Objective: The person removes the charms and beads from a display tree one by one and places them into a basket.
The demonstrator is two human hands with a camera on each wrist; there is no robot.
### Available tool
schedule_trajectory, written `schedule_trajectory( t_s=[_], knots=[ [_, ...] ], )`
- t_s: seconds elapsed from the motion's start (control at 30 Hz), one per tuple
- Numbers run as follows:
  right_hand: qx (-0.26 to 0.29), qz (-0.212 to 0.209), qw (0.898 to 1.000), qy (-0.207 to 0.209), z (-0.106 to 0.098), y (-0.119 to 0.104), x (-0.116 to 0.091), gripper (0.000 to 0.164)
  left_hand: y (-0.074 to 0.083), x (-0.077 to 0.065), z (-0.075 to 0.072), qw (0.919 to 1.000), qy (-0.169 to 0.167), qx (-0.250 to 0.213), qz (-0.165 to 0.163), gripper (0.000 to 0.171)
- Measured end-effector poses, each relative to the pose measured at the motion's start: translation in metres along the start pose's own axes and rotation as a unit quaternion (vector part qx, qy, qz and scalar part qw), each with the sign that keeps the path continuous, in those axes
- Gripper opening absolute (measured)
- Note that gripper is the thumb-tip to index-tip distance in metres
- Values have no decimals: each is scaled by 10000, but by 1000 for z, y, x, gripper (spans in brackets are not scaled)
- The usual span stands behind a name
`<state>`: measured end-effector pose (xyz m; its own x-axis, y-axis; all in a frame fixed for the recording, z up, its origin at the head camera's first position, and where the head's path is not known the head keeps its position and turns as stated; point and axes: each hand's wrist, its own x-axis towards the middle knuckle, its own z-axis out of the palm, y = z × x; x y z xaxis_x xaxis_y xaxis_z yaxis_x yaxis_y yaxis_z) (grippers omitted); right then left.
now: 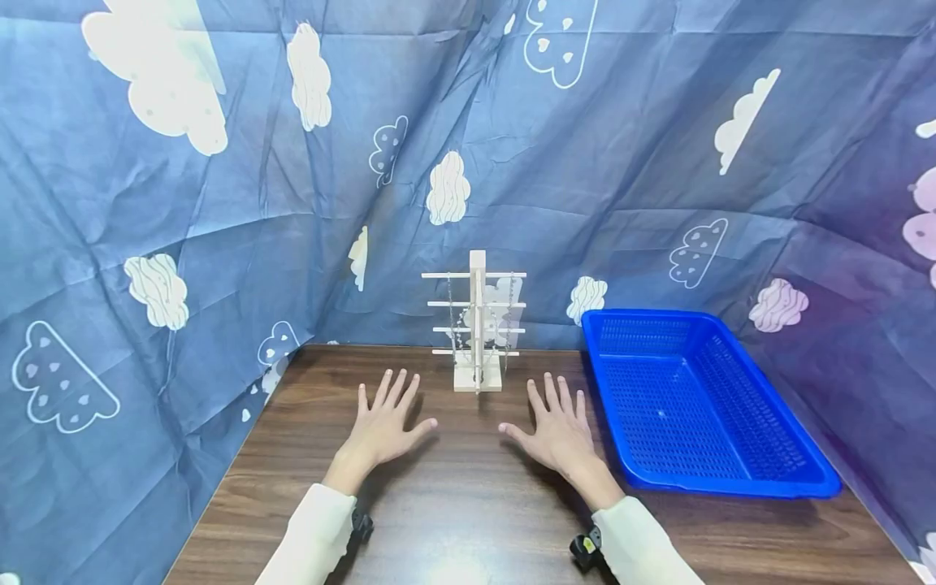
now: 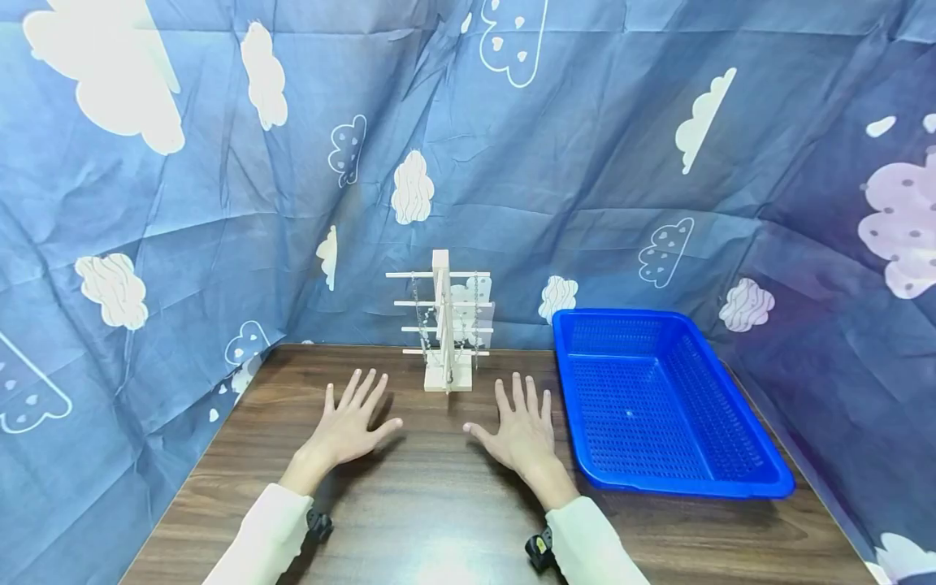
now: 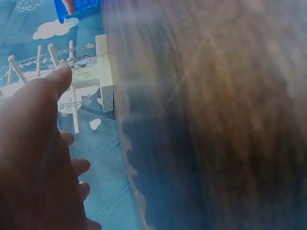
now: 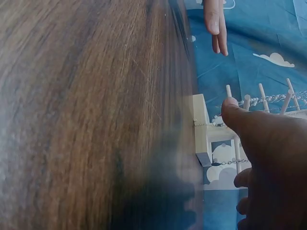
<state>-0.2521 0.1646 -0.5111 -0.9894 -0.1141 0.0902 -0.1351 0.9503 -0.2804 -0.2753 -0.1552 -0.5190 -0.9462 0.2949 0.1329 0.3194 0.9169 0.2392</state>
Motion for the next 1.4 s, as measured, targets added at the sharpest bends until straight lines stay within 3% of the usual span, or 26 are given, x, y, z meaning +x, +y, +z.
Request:
schedule_trajectory(
  t_s=[0.17,0.4,0.6,0.73,0.87,1.07,1.4],
  knots=[
    [201,-29,9994,267,0,-2,3,93,0,1,0,9999,72,-104,112,81],
    [692,45,9931,948,-9,-13,11,72,3,5,0,9973,456,-225,524,60],
    [1091,-43,9797,1681,-25,-29,18,48,8,11,-1,9929,847,-124,831,46],
    [1345,-186,9685,2086,-39,-43,23,33,13,17,-1,9914,929,-154,911,43],
    [1558,-315,9573,2416,-53,-56,30,23,19,25,2,9911,863,-124,1001,43],
    [1848,-488,9447,2664,-81,-73,43,22,29,38,9,9922,633,-175,1059,47],
    [1928,-392,9433,2672,-118,-82,69,23,43,54,17,9922,355,-157,1186,51]
  ],
)
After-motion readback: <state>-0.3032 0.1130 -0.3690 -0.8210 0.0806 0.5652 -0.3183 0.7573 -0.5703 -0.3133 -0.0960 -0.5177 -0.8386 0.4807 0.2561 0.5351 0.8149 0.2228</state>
